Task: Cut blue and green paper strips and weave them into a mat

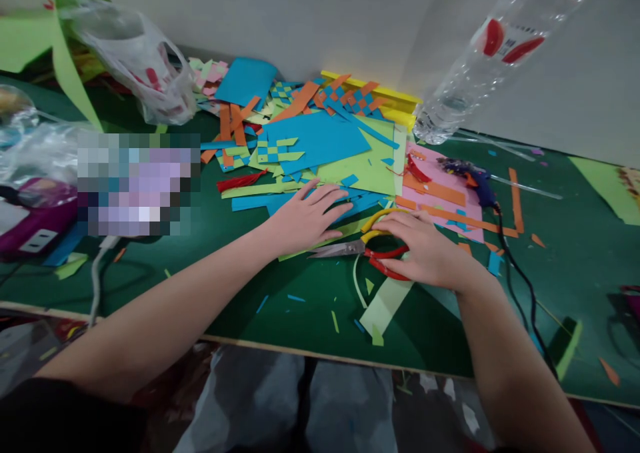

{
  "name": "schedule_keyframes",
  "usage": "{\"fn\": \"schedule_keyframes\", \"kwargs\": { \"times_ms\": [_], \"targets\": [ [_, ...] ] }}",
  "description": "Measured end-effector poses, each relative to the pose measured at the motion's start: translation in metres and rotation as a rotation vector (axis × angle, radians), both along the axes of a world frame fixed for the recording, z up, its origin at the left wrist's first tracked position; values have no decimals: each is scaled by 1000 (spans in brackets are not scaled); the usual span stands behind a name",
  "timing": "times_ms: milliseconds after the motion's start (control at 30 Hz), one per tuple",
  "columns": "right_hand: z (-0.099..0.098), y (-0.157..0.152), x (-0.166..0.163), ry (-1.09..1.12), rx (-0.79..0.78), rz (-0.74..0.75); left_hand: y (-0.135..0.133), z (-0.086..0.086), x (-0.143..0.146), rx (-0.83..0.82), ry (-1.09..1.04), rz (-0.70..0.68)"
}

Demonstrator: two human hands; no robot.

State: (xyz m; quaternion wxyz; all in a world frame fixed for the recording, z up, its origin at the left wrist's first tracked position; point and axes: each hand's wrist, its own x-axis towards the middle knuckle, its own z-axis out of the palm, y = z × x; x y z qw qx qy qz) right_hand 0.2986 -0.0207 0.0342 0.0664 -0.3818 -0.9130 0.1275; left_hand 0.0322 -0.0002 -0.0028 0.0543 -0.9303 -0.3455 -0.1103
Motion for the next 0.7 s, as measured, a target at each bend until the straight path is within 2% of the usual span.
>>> {"fn": "schedule_keyframes", "kwargs": {
  "times_ms": [233,700],
  "targets": [
    [-4,3,5,-13,-29,-20,-3,7,-5,-16,-47,4],
    [-1,1,0,7,-44,-51,9,-2,-21,-144,-32,-27]
  ]
}}
